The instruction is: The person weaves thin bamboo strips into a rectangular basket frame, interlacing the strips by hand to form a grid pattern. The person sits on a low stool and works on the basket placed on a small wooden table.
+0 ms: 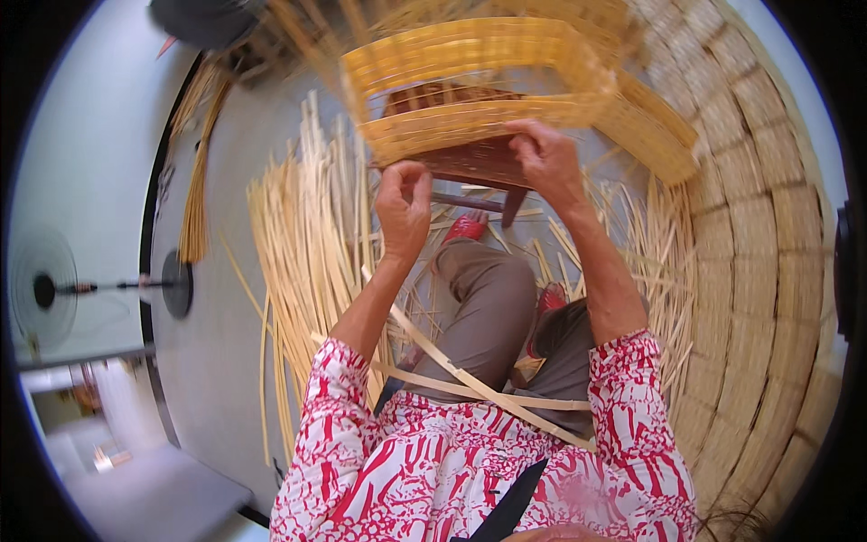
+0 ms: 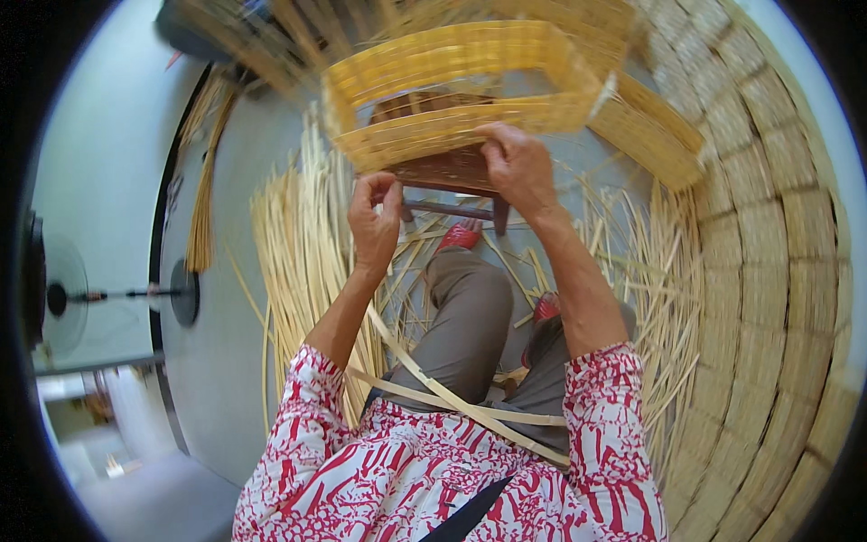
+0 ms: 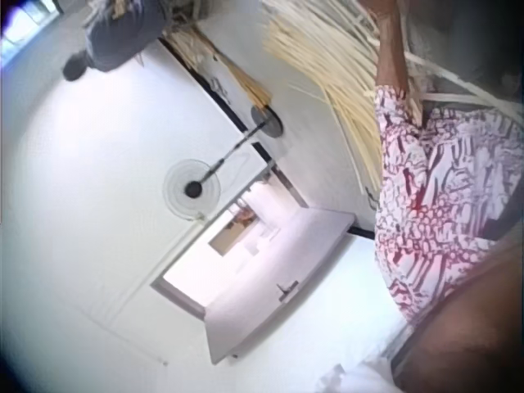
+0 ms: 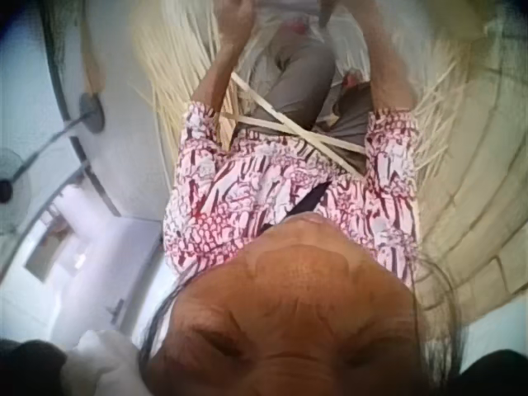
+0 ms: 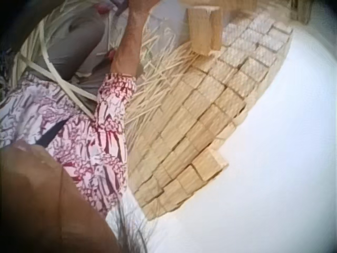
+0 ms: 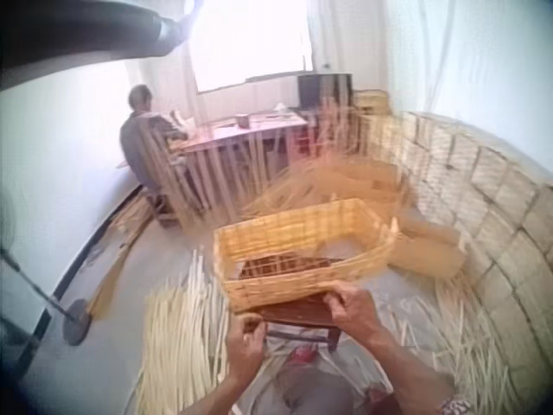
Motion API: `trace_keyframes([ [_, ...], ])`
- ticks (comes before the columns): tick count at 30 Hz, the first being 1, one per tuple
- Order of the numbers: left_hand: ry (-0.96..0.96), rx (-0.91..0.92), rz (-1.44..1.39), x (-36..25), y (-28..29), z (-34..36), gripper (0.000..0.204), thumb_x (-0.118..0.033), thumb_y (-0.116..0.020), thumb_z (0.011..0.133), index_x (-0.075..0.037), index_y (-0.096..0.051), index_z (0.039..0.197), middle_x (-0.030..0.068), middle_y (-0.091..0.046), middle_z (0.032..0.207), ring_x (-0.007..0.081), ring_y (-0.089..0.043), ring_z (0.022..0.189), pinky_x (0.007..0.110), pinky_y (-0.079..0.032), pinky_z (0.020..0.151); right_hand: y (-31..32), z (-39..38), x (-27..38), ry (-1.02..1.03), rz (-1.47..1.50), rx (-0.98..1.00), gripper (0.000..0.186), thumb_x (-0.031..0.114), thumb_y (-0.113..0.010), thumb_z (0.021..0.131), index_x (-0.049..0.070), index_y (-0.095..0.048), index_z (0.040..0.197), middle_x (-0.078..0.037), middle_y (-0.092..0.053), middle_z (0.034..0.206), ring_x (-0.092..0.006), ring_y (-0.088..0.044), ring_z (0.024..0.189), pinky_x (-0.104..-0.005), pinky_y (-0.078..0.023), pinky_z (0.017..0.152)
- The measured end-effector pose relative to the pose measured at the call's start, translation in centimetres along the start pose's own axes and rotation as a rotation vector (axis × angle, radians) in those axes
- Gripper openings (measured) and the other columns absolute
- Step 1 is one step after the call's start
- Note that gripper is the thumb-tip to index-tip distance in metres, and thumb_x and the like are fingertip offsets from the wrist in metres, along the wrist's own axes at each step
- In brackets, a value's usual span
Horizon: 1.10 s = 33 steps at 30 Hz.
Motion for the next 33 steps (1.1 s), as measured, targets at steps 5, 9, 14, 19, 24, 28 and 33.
trace_keyframes([
  [5, -0.545, 0.235, 0.154, -9.2, -6.5, 2.7, 0.013, -0.001, -0.069, 0.091, -0.001, -0.07, 0.104, 0.0136, -0.07, 0.104, 0.0276, -0.069, 0.087, 0.033, -0.055, 0.076, -0.2, -1.7, -5.7, -0.586, 0.705, 0.036, 0.028, 0.009, -0.049, 0.099, 0.002, -0.064, 0.121, -0.008, -0.072, 0.093, -0.0137, -0.07, 0.075, -0.03, -0.057, 0.065],
  [9, -0.712, 0.308, 0.418, -11.0, -10.6, 6.0, 0.025, -0.004, -0.066, 0.091, -0.005, -0.067, 0.115, 0.0166, -0.069, 0.116, 0.0355, -0.069, 0.098, 0.04, -0.057, 0.082, 0.7, -1.4, -5.7, -0.735, 1.064, -0.15, 0.032, 0.009, -0.048, 0.101, 0.003, -0.054, 0.132, -0.01, -0.07, 0.102, -0.0174, -0.07, 0.081, -0.0331, -0.059, 0.071],
  [14, -0.658, 0.291, 0.614, -10.2, -13.0, 7.4, 0.016, -0.012, -0.068, 0.089, -0.008, -0.065, 0.104, 0.0126, -0.069, 0.102, 0.0339, -0.069, 0.091, 0.043, -0.057, 0.072, 1.2, -1.1, -6.6, -0.767, 1.256, -0.285, 0.03, 0.008, -0.049, 0.102, 0.005, -0.05, 0.132, -0.011, -0.068, 0.108, -0.02, -0.069, 0.087, -0.0362, -0.06, 0.077],
  [19, -0.67, 0.203, 0.549, -10.5, -13.0, 7.8, 0.011, -0.013, -0.07, 0.089, -0.009, -0.064, 0.097, 0.0108, -0.066, 0.091, 0.0331, -0.068, 0.082, 0.043, -0.055, 0.066, 1.5, -1.1, -6.6, -0.728, 1.312, -0.308, 0.026, 0.003, -0.05, 0.101, 0.005, -0.053, 0.127, -0.012, -0.069, 0.108, -0.0217, -0.07, 0.089, -0.0375, -0.061, 0.079],
  [24, -0.608, 0.244, 0.32, -11.0, -12.3, 8.0, 0.01, -0.008, -0.072, 0.087, -0.006, -0.067, 0.095, 0.0098, -0.066, 0.088, 0.0277, -0.068, 0.076, 0.036, -0.054, 0.065, 0.5, -1.3, -8.0, -0.641, 1.56, -0.361, 0.021, 0.0, -0.051, 0.101, 0.005, -0.058, 0.12, -0.013, -0.07, 0.107, -0.024, -0.072, 0.095, -0.0391, -0.062, 0.084],
  [28, -0.473, 0.425, 0.114, -10.7, -11.4, 8.9, 0.013, -0.003, -0.074, 0.085, -0.003, -0.068, 0.097, 0.0066, -0.065, 0.086, 0.0164, -0.065, 0.072, 0.028, -0.051, 0.065, 0.9, -0.4, -6.1, -0.495, 1.595, -0.216, 0.024, 0.001, -0.053, 0.101, 0.004, -0.061, 0.123, -0.013, -0.07, 0.115, -0.0233, -0.072, 0.097, -0.0377, -0.062, 0.085],
  [33, -0.363, 0.563, 0.045, -10.8, -10.9, 9.4, 0.013, -0.003, -0.075, 0.087, -0.002, -0.067, 0.096, 0.0037, -0.063, 0.086, 0.0114, -0.062, 0.072, 0.026, -0.051, 0.066, 3.2, 1.3, -0.2, -0.191, 1.141, -0.088, 0.034, 0.003, -0.056, 0.102, 0.004, -0.06, 0.135, -0.006, -0.068, 0.122, -0.0148, -0.065, 0.106, -0.0282, -0.054, 0.094],
])
Point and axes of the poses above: each hand's wrist, its own z-axis towards the middle knuckle, its own y-axis out of the back of the hand, x = y × z, the point moved 7 cm from there along z, towards the middle knuckle
